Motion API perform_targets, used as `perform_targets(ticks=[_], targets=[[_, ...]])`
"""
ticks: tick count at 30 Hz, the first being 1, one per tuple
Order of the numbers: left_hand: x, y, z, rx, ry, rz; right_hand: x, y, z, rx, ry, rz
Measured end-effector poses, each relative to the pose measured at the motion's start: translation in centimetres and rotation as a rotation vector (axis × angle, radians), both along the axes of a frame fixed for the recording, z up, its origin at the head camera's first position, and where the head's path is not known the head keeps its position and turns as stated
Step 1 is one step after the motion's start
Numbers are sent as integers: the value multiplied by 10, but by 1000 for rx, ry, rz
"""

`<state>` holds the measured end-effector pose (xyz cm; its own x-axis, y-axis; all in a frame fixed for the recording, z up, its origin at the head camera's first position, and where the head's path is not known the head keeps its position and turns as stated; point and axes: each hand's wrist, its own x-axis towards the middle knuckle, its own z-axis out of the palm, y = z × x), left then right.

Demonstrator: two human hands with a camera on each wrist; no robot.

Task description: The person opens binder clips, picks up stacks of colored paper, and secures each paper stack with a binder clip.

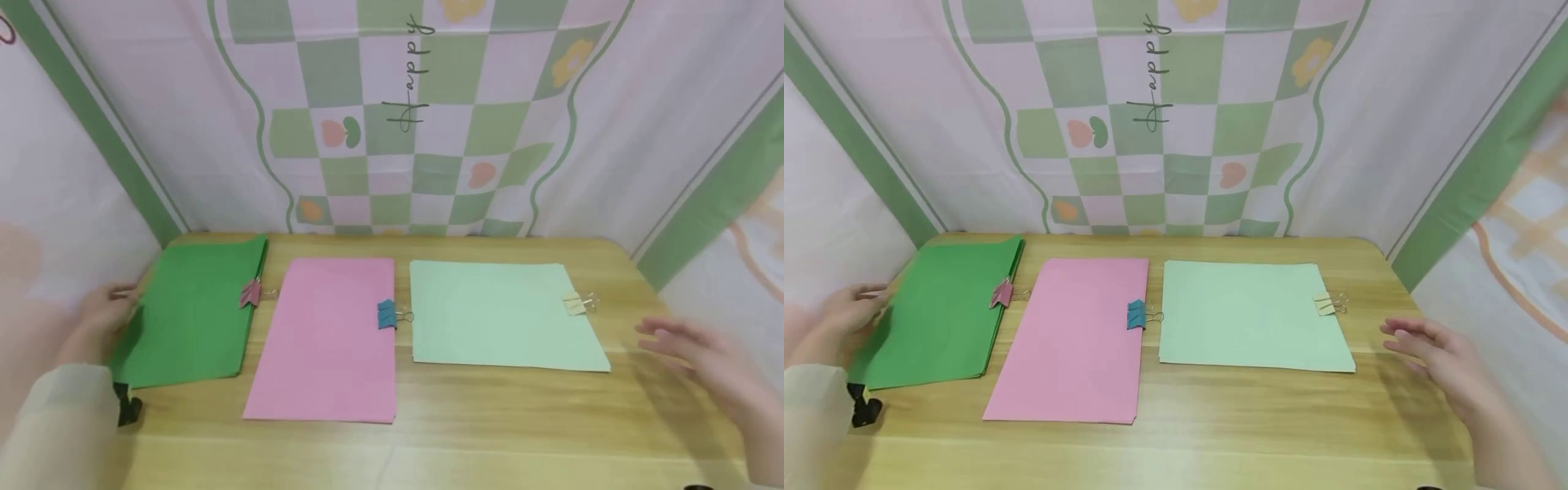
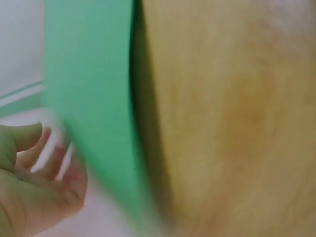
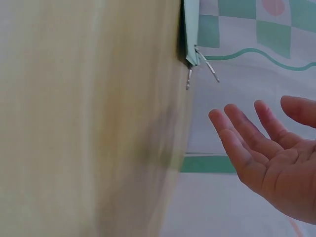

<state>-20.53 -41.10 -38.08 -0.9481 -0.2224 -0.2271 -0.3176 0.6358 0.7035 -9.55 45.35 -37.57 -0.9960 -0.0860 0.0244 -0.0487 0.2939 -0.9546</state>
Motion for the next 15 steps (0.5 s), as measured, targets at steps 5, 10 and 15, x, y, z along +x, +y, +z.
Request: perform_targets(ticks=[5, 10, 15], targets=[[0, 12, 16, -146, 138, -66, -5, -3, 18, 190, 33, -56], [-3, 46, 41, -221, 316, -178, -9, -10, 34, 225, 84, -106], [-1, 89, 53, -224, 470, -311, -13, -26, 43, 456, 120, -170]])
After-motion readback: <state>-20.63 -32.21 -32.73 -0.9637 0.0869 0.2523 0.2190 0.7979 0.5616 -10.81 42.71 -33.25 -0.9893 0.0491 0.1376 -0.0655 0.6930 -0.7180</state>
